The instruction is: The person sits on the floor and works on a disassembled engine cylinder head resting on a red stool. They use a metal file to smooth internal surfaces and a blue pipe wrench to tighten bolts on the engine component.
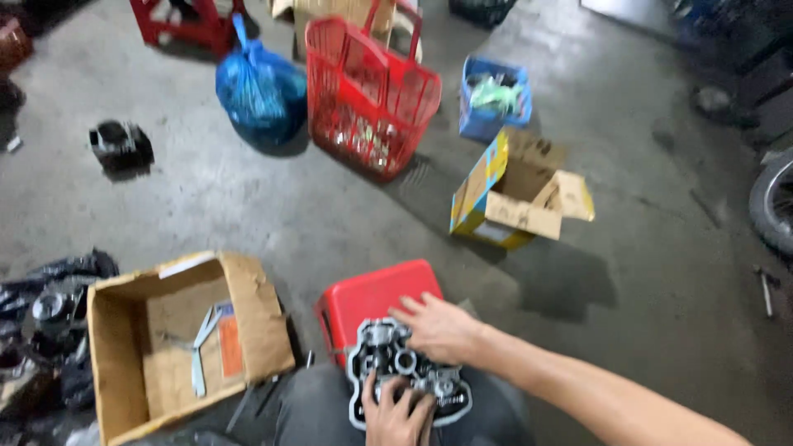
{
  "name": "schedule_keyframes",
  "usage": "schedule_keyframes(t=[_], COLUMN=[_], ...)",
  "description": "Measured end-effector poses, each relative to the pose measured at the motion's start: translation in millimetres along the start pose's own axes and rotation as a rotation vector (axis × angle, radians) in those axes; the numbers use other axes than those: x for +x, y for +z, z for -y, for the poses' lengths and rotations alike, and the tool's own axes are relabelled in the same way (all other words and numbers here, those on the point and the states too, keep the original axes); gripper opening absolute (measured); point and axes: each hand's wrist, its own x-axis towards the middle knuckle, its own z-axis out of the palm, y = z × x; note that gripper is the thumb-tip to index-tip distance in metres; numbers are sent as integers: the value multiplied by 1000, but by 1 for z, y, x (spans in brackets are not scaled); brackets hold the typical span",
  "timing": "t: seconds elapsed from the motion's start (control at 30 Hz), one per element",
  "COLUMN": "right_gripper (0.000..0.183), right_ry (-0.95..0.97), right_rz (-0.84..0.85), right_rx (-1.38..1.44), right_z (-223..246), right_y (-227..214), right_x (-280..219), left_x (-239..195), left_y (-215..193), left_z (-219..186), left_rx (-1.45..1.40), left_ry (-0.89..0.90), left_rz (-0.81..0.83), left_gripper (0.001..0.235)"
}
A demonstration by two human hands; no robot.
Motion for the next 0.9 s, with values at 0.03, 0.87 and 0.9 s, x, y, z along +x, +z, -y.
schedule_keyframes(t=[0.03,0.87,0.9], right_gripper=[19,13,13], right_ry=[-15,-22,-23], right_rz=[69,58,57], right_rx=[38,30,31], right_z=[-3,1,1], right_y=[-5,17,18], right_x=[2,4,4], left_x=[-7,-33,-33], left_y=[16,68,69], left_z=[10,41,41], left_rx=[48,252,253], left_ry=[52,109,109], left_rz=[-64,-296,-295], left_gripper=[16,12,12])
